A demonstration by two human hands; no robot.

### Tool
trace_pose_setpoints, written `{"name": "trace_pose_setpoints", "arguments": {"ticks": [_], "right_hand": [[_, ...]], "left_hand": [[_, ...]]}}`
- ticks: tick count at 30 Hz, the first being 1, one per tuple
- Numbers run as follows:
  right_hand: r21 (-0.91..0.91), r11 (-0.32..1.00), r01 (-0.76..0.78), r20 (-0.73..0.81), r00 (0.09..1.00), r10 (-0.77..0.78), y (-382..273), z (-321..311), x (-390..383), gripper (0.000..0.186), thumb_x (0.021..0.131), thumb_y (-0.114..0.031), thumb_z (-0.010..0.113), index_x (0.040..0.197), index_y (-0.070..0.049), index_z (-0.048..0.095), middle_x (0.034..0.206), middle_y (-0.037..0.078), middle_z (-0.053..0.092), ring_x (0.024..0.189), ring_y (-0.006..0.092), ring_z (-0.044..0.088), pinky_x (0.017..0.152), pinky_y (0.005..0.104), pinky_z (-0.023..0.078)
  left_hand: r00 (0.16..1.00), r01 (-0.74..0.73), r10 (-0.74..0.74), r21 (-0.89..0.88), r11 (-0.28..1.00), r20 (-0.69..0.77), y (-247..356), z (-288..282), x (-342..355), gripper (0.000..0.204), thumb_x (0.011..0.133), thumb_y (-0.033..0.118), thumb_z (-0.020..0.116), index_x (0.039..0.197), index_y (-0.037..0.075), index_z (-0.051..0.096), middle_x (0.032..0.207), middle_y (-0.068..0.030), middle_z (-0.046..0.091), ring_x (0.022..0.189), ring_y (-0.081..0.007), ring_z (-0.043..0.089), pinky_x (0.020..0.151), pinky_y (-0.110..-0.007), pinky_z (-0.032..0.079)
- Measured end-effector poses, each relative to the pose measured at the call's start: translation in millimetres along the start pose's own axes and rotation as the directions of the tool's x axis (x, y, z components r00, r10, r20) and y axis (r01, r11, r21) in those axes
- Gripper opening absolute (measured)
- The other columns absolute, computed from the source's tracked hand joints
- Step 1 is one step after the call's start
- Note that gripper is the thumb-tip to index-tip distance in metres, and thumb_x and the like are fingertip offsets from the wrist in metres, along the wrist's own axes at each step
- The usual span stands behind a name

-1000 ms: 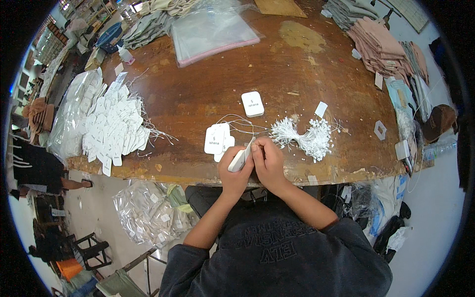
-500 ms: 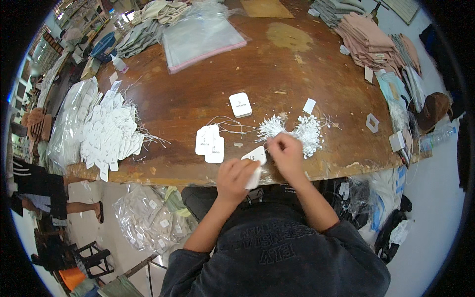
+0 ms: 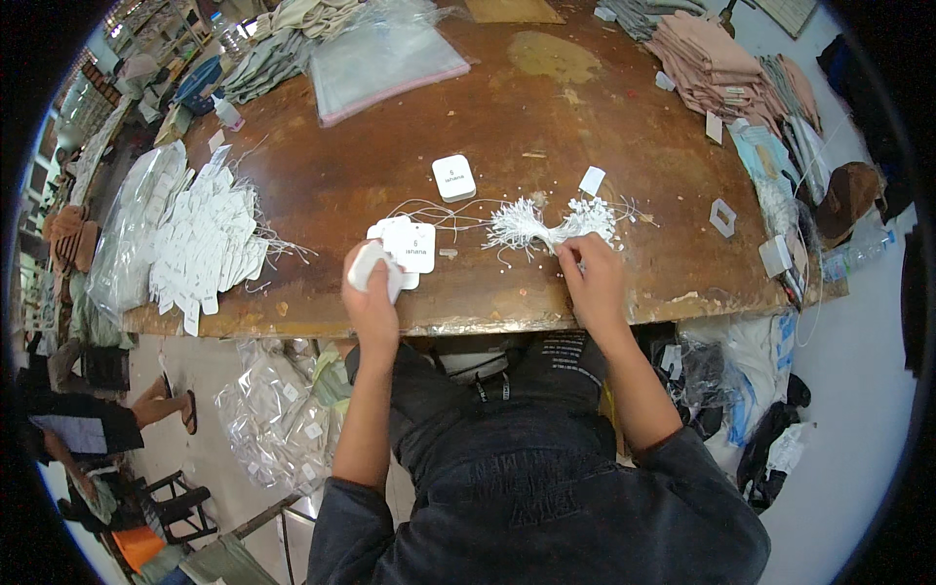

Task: The person repeatedly picks small white tags and thin white strings from a wooden table, threads the strings through the tags, and places the assembled units into a growing pile. The person handles the items one at a time and occasionally repositions the pile to continue the task.

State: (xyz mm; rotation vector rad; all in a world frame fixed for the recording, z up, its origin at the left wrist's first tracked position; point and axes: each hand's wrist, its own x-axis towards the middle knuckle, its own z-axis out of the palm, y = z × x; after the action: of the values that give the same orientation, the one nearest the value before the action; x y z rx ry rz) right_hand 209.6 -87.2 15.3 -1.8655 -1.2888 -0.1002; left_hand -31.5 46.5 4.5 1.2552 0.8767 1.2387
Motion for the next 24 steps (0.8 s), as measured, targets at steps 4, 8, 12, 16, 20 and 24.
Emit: {"name": "trace_pose_setpoints", "arguments": {"ticks": [4,8,12,16,20,24], "right_hand": [[0.091,0.995,0.041,-0.035,0.999,-0.038,5,-5,7,0.013,0.085,-0.010,0.069,0.080,0.000,0.063,0.073,0.010,0.059,0.062,0.0203,0.054,0.057,0.0318,0.041],[0.177,0.983,0.041,-0.033,0.999,-0.036,6,-6,7,0.018,0.090,-0.015,0.065,0.083,0.001,0.062,0.071,0.008,0.056,0.061,0.0152,0.051,0.057,0.0292,0.039],[0.269,0.962,-0.053,-0.097,0.992,0.082,3,-15,-4,0.018,0.092,-0.016,0.062,0.085,0.001,0.062,0.073,0.008,0.060,0.067,0.0157,0.056,0.063,0.0307,0.044],[0.531,0.842,-0.098,-0.129,0.972,0.195,-7,-18,-7,0.016,0.093,-0.015,0.061,0.089,0.001,0.063,0.076,0.006,0.063,0.071,0.0143,0.058,0.068,0.0296,0.046],[0.330,0.936,-0.125,-0.011,0.991,0.136,-11,-5,2,0.017,0.093,-0.016,0.061,0.091,0.001,0.063,0.083,0.006,0.066,0.078,0.0129,0.059,0.073,0.0277,0.047],[0.414,0.910,0.031,-0.269,0.959,0.089,-16,4,-3,0.017,0.094,-0.016,0.061,0.094,0.001,0.063,0.086,0.007,0.068,0.081,0.0129,0.061,0.076,0.0275,0.047]], "left_hand": [[0.993,-0.010,-0.005,0.124,0.992,0.120,-6,20,-22,0.026,0.094,0.016,0.058,0.114,-0.001,0.058,0.100,-0.0084,0.063,0.091,-0.0140,0.059,0.082,-0.028,0.047],[0.957,-0.072,0.019,0.174,0.982,0.289,-9,30,-32,0.023,0.092,0.017,0.063,0.106,0.000,0.061,0.094,-0.0054,0.063,0.087,-0.0118,0.057,0.078,-0.028,0.047],[0.937,0.062,-0.073,0.042,0.997,0.342,-15,42,-25,0.023,0.092,0.017,0.063,0.107,-0.001,0.061,0.091,-0.0049,0.064,0.081,-0.0103,0.058,0.072,-0.026,0.048],[0.929,0.090,-0.105,0.059,0.994,0.355,-18,44,-21,0.025,0.092,0.018,0.063,0.109,-0.001,0.060,0.091,-0.0052,0.064,0.079,-0.0100,0.059,0.069,-0.026,0.050],[0.912,0.080,-0.067,-0.016,0.997,0.404,-19,40,-26,0.025,0.093,0.017,0.062,0.110,-0.002,0.060,0.091,-0.0052,0.064,0.078,-0.0100,0.060,0.069,-0.026,0.050],[0.922,0.084,-0.064,-0.037,0.996,0.382,-18,37,-26,0.025,0.093,0.015,0.062,0.111,-0.002,0.059,0.091,-0.0054,0.064,0.078,-0.0107,0.061,0.069,-0.026,0.051]]}}
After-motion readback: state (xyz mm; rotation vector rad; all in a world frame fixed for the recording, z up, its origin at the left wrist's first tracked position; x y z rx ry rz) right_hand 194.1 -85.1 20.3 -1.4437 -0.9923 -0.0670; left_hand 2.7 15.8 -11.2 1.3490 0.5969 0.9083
